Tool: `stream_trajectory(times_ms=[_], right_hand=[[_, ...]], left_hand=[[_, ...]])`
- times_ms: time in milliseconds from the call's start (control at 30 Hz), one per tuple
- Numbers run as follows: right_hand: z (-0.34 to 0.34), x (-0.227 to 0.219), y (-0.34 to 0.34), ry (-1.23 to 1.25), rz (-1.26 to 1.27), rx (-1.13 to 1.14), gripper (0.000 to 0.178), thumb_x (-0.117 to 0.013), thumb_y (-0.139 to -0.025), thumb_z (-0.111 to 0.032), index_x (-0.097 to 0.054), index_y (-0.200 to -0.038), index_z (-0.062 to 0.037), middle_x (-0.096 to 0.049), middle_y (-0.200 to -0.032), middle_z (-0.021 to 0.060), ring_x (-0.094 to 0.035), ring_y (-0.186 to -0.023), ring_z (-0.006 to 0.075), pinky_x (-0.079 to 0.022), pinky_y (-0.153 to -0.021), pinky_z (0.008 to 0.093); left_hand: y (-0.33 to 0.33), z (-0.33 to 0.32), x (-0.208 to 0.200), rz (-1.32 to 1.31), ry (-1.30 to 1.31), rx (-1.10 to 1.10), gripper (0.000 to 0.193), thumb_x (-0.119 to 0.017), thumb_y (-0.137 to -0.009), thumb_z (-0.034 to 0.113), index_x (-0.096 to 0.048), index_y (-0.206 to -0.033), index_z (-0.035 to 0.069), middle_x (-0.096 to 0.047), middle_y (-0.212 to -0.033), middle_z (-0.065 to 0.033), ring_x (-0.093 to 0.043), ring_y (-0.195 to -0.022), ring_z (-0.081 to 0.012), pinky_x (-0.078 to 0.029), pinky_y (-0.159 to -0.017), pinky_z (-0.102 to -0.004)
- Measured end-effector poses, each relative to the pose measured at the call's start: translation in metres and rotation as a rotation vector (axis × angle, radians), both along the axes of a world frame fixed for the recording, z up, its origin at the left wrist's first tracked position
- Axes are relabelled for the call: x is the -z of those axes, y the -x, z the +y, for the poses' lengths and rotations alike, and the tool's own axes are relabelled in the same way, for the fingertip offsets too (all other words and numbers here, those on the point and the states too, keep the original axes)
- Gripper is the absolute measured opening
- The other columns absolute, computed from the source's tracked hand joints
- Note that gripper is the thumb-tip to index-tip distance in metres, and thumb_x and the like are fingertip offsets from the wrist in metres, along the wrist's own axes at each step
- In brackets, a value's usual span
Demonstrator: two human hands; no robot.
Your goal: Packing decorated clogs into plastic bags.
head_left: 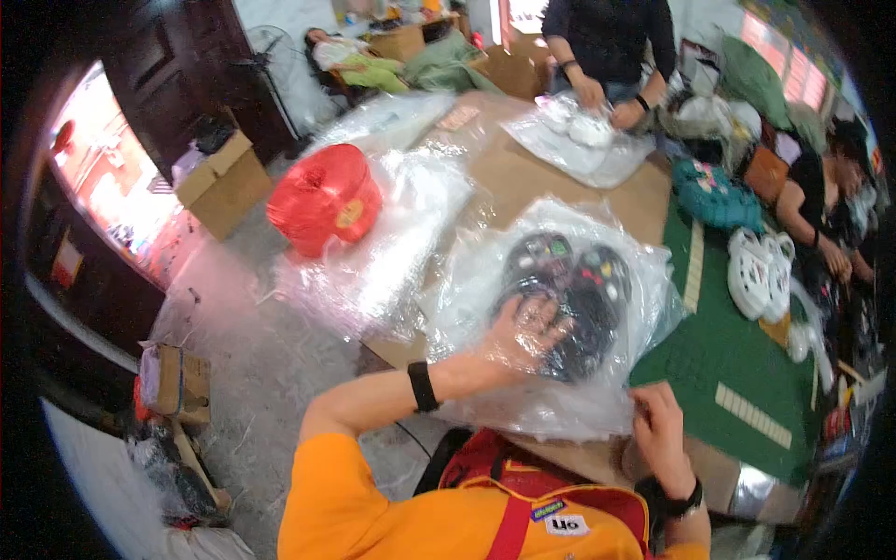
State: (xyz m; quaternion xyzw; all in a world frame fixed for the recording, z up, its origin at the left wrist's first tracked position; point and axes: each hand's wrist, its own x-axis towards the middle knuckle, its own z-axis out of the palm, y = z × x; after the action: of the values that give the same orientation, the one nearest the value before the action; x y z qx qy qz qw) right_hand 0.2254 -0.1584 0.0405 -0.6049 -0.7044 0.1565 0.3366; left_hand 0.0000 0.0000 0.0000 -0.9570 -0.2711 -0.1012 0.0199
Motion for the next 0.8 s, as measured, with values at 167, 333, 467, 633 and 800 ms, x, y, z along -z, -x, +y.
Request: stream_trajectory(times_ms=[167, 333, 467, 633, 800], right_hand=[[-0.013, 0.013, 0.001, 0.037, 0.002, 0.02, 0.031, -0.052, -0.068, 0.008, -0.056, -0.097, -0.002, -0.051, -0.088, 0.0165, -0.056, -0.075, 0.0332, -0.046, -0.064, 0.0365], [-0.018, 0.007, 0.006, 0.14, 0.051, 0.115, 0.037, -0.062, -0.066, -0.002, -0.053, -0.102, -0.0032, -0.052, -0.088, 0.0147, -0.056, -0.069, 0.024, -0.045, -0.061, 0.0327], [-0.021, 0.031, -0.001, 0.383, 0.241, 0.207, 0.044, -0.063, -0.07, -0.005, -0.045, -0.11, -0.0035, -0.055, -0.074, 0.0111, -0.054, -0.06, 0.0194, -0.044, -0.058, 0.0296], [-0.023, 0.039, 0.004, 0.245, 0.472, 0.186, 0.038, -0.061, -0.074, -0.006, -0.046, -0.109, -0.0032, -0.054, -0.06, 0.0092, -0.05, -0.053, 0.0187, -0.042, -0.053, 0.0282], [-0.024, 0.034, 0.0, 0.3, 0.206, 0.148, 0.025, -0.06, -0.077, -0.008, -0.056, -0.101, -0.0046, -0.048, -0.058, 0.0118, -0.047, -0.049, 0.0199, -0.038, -0.049, 0.0298]], left_hand=[[0.044, -0.022, 0.0, -0.161, -0.148, 0.143, 0.051, -0.062, -0.07, 0.024, -0.051, -0.118, 0.011, -0.045, -0.126, -0.0165, -0.041, -0.118, -0.0313, -0.035, -0.095, -0.0427], [0.104, -0.057, 0.015, -0.27, 0.001, 0.252, 0.037, -0.062, -0.069, 0.013, -0.058, -0.106, 0.011, -0.053, -0.11, -0.0157, -0.053, -0.099, -0.0282, -0.046, -0.081, -0.0377], [0.096, -0.054, -0.007, -0.527, -0.228, -0.173, 0.041, -0.062, -0.069, 0.008, -0.055, -0.11, 0.005, -0.057, -0.099, -0.0164, -0.058, -0.087, -0.0291, -0.046, -0.076, -0.0353], [0.111, -0.032, 0.011, -0.577, 0.713, -0.578, 0.041, -0.056, -0.076, 0.006, -0.054, -0.117, 0.006, -0.057, -0.104, -0.0166, -0.057, -0.087, -0.0282, -0.045, -0.078, -0.0331], [0.12, -0.016, 0.016, -0.8, 0.851, -0.405, 0.044, -0.042, -0.078, -0.003, -0.052, -0.12, 0.005, -0.06, -0.102, -0.0076, -0.053, -0.075, -0.0113, -0.044, -0.072, -0.0261]])
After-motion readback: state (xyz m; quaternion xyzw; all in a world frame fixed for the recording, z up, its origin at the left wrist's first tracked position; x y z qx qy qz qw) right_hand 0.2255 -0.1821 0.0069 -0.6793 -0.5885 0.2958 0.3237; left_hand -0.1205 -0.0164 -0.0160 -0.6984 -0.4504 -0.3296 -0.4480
